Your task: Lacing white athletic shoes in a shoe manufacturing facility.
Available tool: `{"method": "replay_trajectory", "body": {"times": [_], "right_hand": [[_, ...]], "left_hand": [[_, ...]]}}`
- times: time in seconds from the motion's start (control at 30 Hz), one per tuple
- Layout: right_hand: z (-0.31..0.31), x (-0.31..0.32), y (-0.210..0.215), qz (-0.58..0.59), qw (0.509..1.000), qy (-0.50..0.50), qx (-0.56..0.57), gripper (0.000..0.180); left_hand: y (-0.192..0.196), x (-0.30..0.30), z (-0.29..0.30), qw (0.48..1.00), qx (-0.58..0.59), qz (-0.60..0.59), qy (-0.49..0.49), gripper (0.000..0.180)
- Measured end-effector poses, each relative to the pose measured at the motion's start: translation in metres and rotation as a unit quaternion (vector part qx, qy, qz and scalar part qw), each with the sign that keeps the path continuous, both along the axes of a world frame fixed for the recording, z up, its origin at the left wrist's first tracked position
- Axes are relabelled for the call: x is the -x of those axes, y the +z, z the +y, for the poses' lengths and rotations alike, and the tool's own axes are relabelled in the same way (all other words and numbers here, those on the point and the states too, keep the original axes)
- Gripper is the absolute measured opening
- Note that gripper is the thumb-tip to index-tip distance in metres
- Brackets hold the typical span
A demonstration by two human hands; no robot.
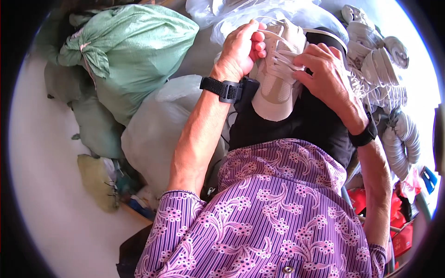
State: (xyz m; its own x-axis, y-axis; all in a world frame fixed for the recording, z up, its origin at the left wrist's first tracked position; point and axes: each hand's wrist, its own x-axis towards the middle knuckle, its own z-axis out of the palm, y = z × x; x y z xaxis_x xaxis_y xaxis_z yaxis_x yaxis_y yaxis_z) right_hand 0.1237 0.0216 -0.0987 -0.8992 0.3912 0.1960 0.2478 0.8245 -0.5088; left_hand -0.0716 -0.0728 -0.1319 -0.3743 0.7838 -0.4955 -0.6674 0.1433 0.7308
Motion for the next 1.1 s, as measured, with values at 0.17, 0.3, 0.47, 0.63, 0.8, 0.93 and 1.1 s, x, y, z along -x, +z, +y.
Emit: {"method": "replay_trajectory", "body": {"times": [0.17, 0.3, 0.47, 0.63, 0.8, 0.93, 1.1], "right_hand": [[0.009, 0.001, 0.001, -0.058, 0.997, 0.013, 0.056, 0.009], [0.018, 0.004, 0.003, -0.073, 0.98, 0.008, 0.187, 0.007], [0.013, 0.005, 0.004, -0.07, 0.992, 0.015, 0.105, 0.015], [0.006, 0.005, -0.002, -0.071, 0.996, -0.006, 0.046, 0.017], [0.004, 0.001, -0.006, 0.004, 1.0, -0.012, -0.002, 0.012], [0.004, -0.002, -0.005, 0.017, 1.0, -0.005, -0.004, 0.011], [0.005, -0.004, -0.005, 0.009, 1.0, -0.004, 0.024, 0.014]], "left_hand": [[0.0, -0.007, 0.001, 0.999, 0.023, 0.039, -0.021, 0.03], [0.001, -0.009, 0.0, 0.997, 0.024, 0.06, -0.031, 0.03], [0.002, -0.01, -0.002, 0.998, 0.016, 0.054, -0.042, 0.027], [0.004, -0.014, -0.003, 0.994, 0.026, 0.098, -0.034, 0.029], [0.007, -0.016, -0.01, 0.987, 0.041, 0.156, -0.026, 0.03], [0.009, -0.02, -0.018, 0.977, 0.057, 0.203, -0.027, 0.023], [0.015, -0.028, -0.02, 0.92, 0.027, 0.374, -0.115, 0.013]]}}
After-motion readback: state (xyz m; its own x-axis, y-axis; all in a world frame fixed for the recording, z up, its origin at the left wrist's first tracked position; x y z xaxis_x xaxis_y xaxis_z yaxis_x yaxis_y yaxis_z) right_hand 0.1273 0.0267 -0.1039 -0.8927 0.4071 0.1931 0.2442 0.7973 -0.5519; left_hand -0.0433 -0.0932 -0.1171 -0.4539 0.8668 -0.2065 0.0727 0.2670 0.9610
